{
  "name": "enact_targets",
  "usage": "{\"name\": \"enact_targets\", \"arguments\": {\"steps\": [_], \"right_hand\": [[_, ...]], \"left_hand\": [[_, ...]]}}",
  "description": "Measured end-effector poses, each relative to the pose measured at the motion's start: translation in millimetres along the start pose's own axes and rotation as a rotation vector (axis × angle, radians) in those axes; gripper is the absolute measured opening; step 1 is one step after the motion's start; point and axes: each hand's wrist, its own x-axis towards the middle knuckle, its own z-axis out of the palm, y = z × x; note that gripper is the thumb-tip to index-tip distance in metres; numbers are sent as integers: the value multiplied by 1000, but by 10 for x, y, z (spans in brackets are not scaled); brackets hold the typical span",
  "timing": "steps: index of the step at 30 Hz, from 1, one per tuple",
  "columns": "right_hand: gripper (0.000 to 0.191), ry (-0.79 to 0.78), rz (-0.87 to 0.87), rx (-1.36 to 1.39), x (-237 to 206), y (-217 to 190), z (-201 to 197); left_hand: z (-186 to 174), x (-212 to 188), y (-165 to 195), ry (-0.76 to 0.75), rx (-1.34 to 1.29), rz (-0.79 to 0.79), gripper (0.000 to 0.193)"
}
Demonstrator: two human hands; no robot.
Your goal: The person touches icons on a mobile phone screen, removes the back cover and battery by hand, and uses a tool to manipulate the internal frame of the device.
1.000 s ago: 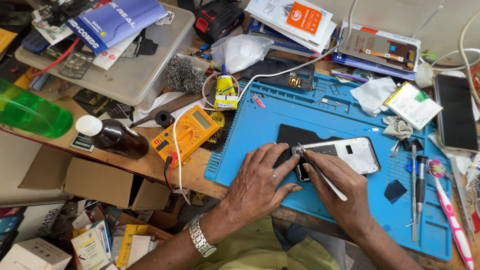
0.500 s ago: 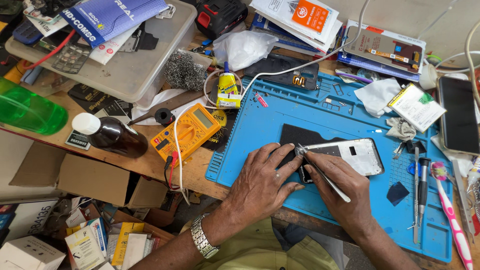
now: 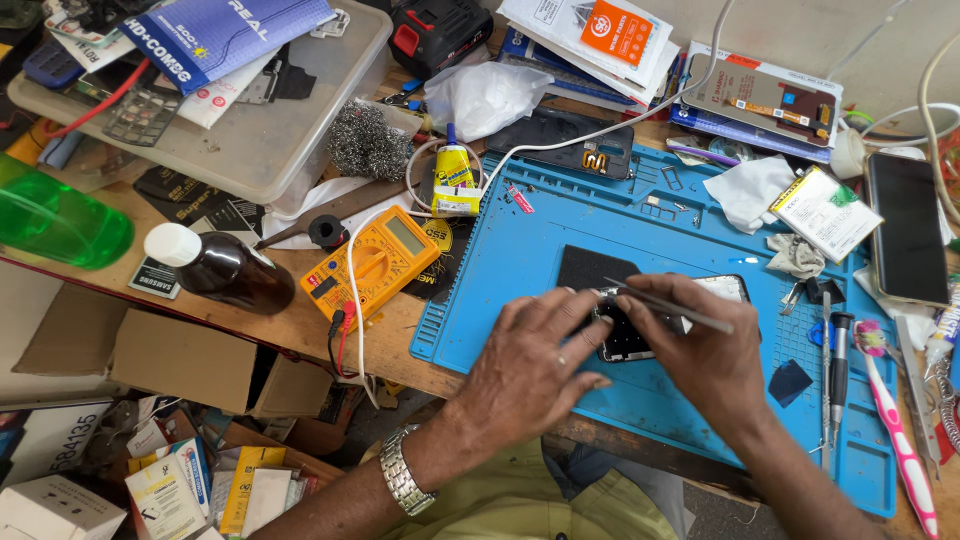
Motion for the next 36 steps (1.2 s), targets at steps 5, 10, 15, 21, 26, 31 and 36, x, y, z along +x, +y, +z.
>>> {"name": "enact_targets", "arguments": {"steps": [5, 10, 15, 21, 26, 31, 36], "right_hand": [[21, -67, 5, -19, 198, -10, 6], [17, -90, 11, -37, 233, -58, -7], [17, -77, -50, -31, 256, -82, 21], [20, -50, -19, -119, 272, -85, 27], [20, -32, 10, -109, 266, -92, 28], [18, 19, -136, -116, 265, -76, 24], [20, 12, 5, -99, 265, -36, -3]], "left_hand": [[91, 14, 37, -64, 12, 61, 61], [112, -2, -3, -95, -2, 59, 60], [115, 8, -3, -88, -16, 59, 60], [113, 14, -1, -81, -13, 52, 60], [101, 18, -7, -91, -8, 61, 59], [92, 8, -5, -94, -23, 51, 59], [92, 19, -12, -73, -11, 66, 59]]}}
